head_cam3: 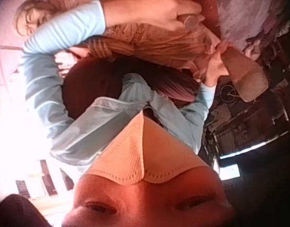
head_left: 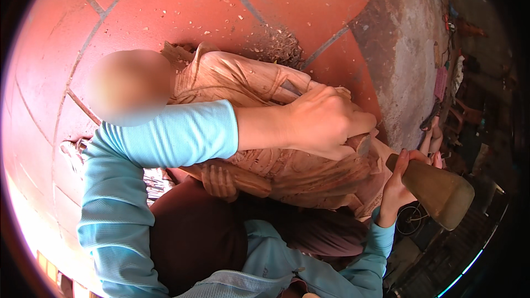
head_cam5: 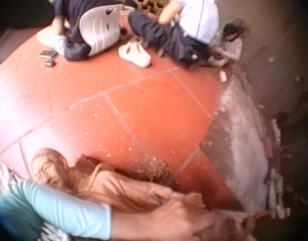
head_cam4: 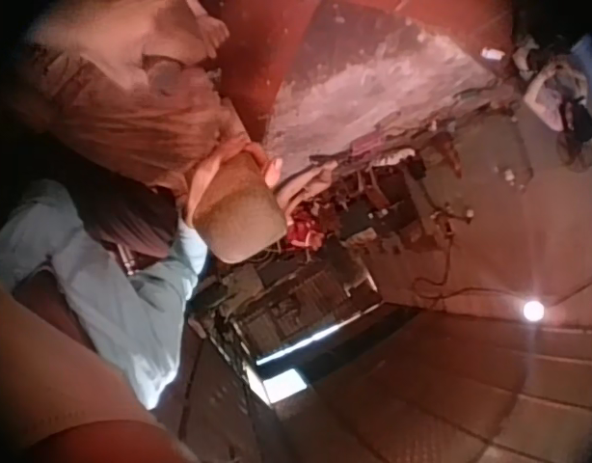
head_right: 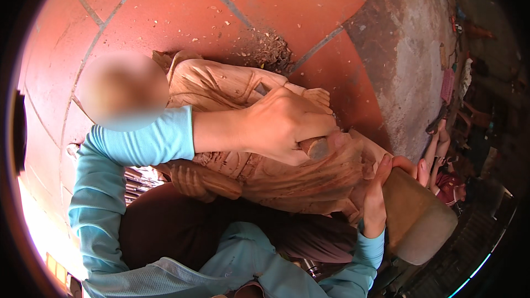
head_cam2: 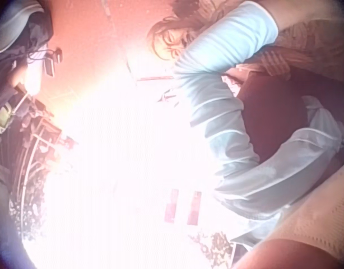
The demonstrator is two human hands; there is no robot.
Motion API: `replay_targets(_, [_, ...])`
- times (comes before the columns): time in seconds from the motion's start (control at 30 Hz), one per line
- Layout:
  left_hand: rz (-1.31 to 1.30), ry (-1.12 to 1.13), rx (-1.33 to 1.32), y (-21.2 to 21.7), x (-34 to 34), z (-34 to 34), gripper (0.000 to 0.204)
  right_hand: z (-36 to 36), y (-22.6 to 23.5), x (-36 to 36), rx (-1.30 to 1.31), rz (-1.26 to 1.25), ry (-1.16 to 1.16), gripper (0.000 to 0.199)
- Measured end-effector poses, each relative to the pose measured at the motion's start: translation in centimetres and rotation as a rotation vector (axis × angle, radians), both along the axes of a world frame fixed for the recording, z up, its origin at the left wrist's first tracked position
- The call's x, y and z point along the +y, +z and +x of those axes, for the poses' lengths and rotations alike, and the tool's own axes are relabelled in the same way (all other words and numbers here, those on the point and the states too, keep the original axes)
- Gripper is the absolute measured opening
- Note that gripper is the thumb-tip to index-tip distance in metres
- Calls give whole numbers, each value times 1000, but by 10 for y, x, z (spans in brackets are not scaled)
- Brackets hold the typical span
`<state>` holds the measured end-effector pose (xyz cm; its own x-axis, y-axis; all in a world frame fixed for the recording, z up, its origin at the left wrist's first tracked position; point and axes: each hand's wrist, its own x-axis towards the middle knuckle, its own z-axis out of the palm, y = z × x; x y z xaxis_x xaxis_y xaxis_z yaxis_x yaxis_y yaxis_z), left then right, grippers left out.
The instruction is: The person carves a wooden sculpture of a figure using a chisel and a mallet. They repeatedly strike the chisel to shape the wood, occasionally switching tools from a collection laid out on a cloth nearby.
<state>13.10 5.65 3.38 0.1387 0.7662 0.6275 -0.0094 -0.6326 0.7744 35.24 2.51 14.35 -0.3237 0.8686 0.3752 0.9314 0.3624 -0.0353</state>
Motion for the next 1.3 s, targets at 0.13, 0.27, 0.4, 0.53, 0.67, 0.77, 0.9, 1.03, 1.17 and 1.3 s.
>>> replay_targets(0.13, [21, 44, -90, -4, 2, -4, 15, -17, 1, 14, -219, 45, 235, 50])
replay_targets(0.27, [23, 20, -42, -5, 3, -4, 16, 1, -16, 13, -54, 100, 173, 53])
replay_targets(0.4, [73, 63, -78, -6, 4, -3, 20, -12, -8, 13, -62, 9, 193, 49])
replay_targets(0.53, [56, 6, -27, -8, 4, 0, 21, 6, -14, 6, -15, -22, 40, 49])
replay_targets(0.67, [41, 85, 4, -7, -1, 8, 24, -11, -8, 13, -100, -60, 174, 52])
replay_targets(0.77, [42, 25, 151, -4, -14, 8, 19, 12, -15, 9, -62, -59, 151, 62])
replay_targets(0.9, [79, -3, 212, 1, -14, 4, 16, 28, -17, -2, 14, -103, 65, 62])
replay_targets(1.03, [82, -39, 119, 6, -14, 8, 19, 50, -27, -11, 192, -133, -42, 53])
replay_targets(1.17, [71, -84, 18, -1, -11, 7, 22, 20, -17, -12, 74, -88, -18, 39])
replay_targets(1.3, [31, -85, 58, 0, -9, 3, 22, 4, -7, -12, -70, -78, -38, 35])
